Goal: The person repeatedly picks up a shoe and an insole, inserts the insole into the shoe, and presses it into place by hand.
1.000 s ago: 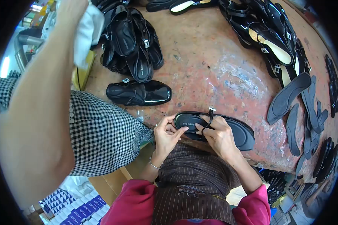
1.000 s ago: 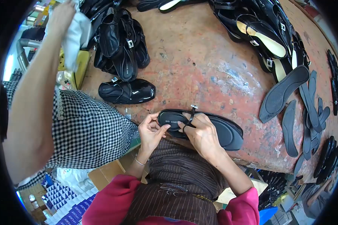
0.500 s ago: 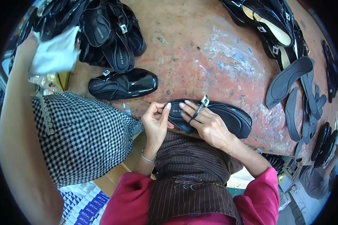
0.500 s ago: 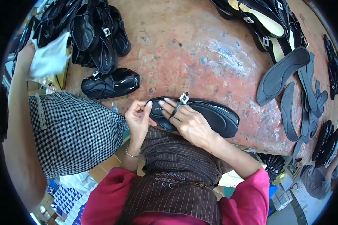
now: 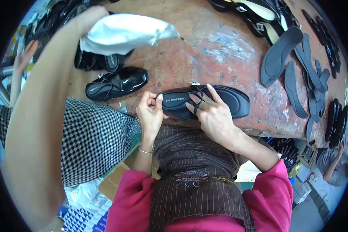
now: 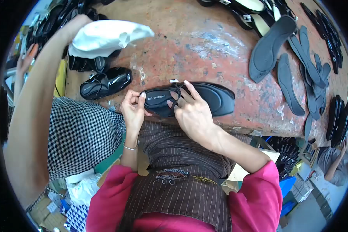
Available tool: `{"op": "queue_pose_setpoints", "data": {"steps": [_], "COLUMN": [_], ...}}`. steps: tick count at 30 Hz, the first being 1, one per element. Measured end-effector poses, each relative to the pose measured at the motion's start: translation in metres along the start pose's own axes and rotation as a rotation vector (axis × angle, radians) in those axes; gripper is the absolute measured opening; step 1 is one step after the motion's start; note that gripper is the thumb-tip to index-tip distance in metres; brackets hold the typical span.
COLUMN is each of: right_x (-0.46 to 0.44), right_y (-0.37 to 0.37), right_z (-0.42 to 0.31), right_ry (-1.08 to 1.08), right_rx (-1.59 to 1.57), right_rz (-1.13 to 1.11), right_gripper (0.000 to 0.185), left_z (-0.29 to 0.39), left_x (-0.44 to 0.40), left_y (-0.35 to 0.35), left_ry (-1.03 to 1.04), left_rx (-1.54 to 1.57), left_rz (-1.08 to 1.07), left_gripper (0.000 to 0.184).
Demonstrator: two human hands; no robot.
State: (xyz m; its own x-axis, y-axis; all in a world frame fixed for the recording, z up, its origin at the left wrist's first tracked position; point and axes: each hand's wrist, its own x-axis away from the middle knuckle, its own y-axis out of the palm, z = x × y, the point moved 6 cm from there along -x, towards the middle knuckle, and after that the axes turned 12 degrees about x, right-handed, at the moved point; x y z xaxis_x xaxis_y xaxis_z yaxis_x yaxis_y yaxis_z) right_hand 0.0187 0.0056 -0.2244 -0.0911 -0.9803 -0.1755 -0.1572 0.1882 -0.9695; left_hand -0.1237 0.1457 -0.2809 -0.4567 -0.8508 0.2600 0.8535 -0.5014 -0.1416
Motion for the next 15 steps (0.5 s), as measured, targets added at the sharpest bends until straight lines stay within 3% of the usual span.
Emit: {"op": "queue_pose_setpoints", "data": {"steps": [3, 5, 6, 8, 11, 12, 15], "right_x": [0.009, 0.007, -0.001, -0.011, -0.003, 0.004, 0.036], "right_y": [-0.017, -0.045, -0.055, -0.048, -0.071, -0.08, -0.088], "right_z": [0.039, 0.073, 0.088, 0.129, 0.129, 0.119, 0.07], "right_ry": [0.185, 0.462, 0.607, 0.798, 0.811, 0.772, 0.556], "right_rx": [-0.07, 0.225, 0.381, -0.026, -0.26, -0.269, -0.124], "right_rz": [0.031, 0.341, 0.403, 0.262, 0.215, 0.222, 0.272], "right_gripper": [0.021, 0.026, 0.027, 0.038, 0.054, 0.059, 0.05], "left_z": [-0.003, 0.003, 0.013, 0.032, 0.05, 0.049, 0.059], "left_x": [0.024, 0.054, 0.064, 0.087, 0.11, 0.12, 0.129], "left_y": [0.011, 0.037, 0.051, 0.079, 0.102, 0.106, 0.127], "left_ry": [-0.037, -0.132, 0.029, 0.283, 0.659, 0.609, 0.837], "left_rx": [0.041, 0.059, -0.173, -0.528, -0.62, -0.659, -0.667], "left_rz": [-0.068, -0.154, -0.229, -0.331, -0.347, -0.465, -0.586], "left_gripper": [0.016, 0.018, 0.02, 0.025, 0.031, 0.021, 0.042]}}
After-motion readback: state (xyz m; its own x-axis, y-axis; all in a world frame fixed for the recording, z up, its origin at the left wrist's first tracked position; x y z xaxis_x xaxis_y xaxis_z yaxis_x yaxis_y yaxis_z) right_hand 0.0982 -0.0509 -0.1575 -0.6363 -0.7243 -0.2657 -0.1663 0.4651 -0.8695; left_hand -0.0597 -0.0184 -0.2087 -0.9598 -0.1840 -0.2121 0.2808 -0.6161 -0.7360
